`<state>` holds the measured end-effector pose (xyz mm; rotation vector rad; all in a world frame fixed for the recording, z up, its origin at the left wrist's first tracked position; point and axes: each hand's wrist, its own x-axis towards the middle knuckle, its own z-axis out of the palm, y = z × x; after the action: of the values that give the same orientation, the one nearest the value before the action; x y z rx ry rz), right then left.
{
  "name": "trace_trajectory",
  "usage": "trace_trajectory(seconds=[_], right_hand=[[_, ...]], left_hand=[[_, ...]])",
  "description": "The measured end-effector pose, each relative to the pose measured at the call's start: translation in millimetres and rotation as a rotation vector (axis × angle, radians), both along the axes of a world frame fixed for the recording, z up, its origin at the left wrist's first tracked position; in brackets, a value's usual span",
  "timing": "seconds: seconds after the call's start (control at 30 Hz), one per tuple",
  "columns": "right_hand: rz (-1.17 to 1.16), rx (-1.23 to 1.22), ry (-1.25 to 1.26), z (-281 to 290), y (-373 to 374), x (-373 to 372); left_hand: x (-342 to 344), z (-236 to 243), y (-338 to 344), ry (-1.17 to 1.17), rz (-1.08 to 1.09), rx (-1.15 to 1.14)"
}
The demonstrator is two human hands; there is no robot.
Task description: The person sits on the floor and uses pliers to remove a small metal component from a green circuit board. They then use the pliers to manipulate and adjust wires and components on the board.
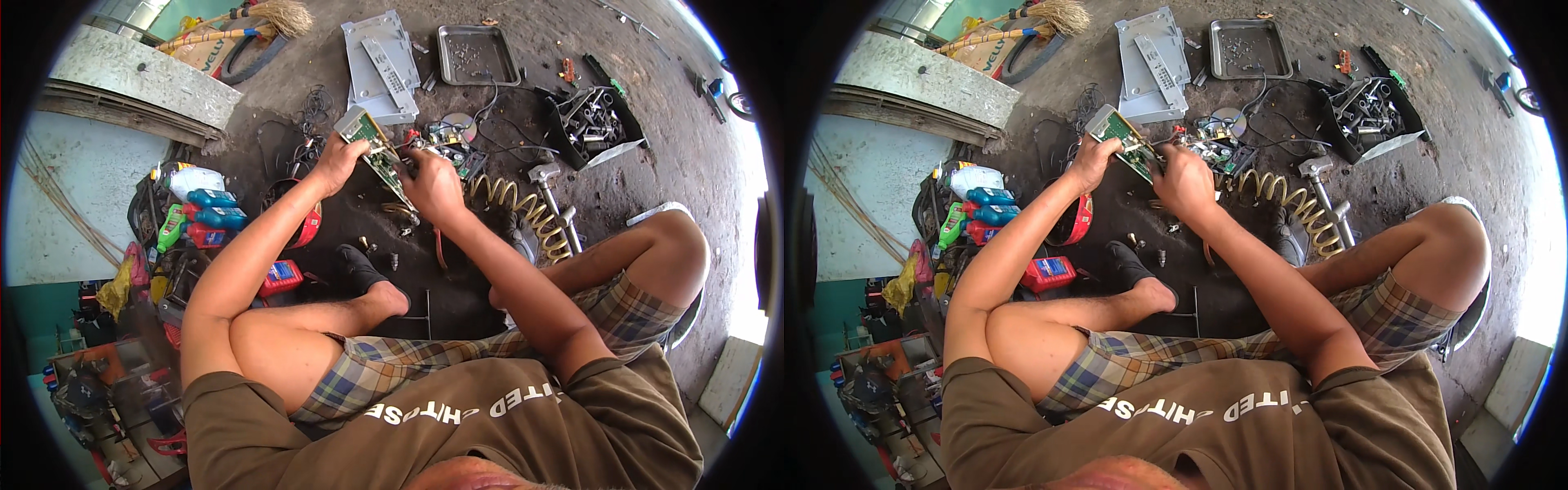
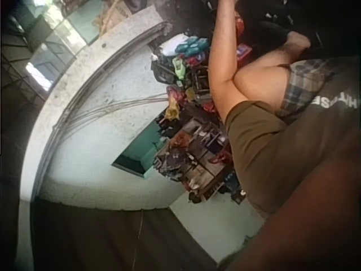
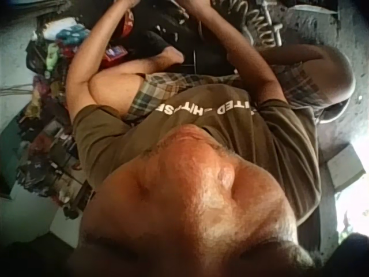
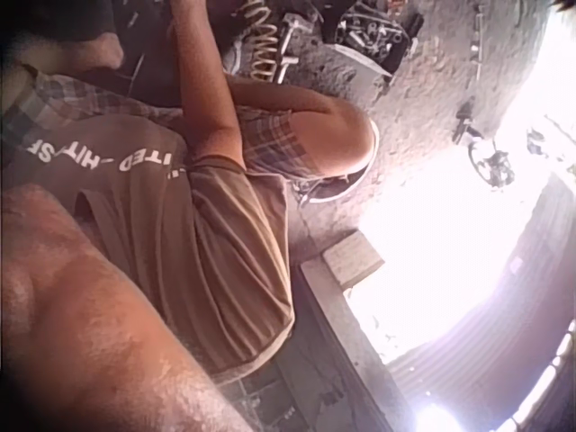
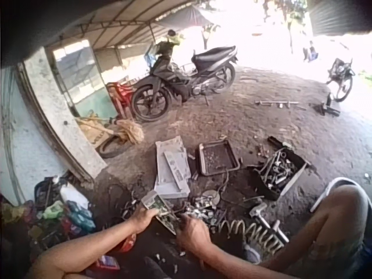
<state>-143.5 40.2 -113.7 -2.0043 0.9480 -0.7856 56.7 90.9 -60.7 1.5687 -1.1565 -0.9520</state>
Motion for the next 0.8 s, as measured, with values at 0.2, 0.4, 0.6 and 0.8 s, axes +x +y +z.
trace_trajectory(seconds=[0.2, 0.4, 0.6, 0.8], right_hand=[[0.083, 1.205, -0.243, -3, -24, 1], [0.054, 0.069, 0.036, 3, -10, 0], [-0.281, 0.943, -0.494, -3, -23, 9], [-0.251, 1.245, -0.554, -20, -11, 17]], left_hand=[[0, -4, 2, 0.047, 0.013, 0.013], [1, -7, 3, 0.051, 0.06, 0.012], [8, -14, 1, 0.092, 0.1, -0.007], [19, -28, 1, 0.172, 0.156, -0.004]])
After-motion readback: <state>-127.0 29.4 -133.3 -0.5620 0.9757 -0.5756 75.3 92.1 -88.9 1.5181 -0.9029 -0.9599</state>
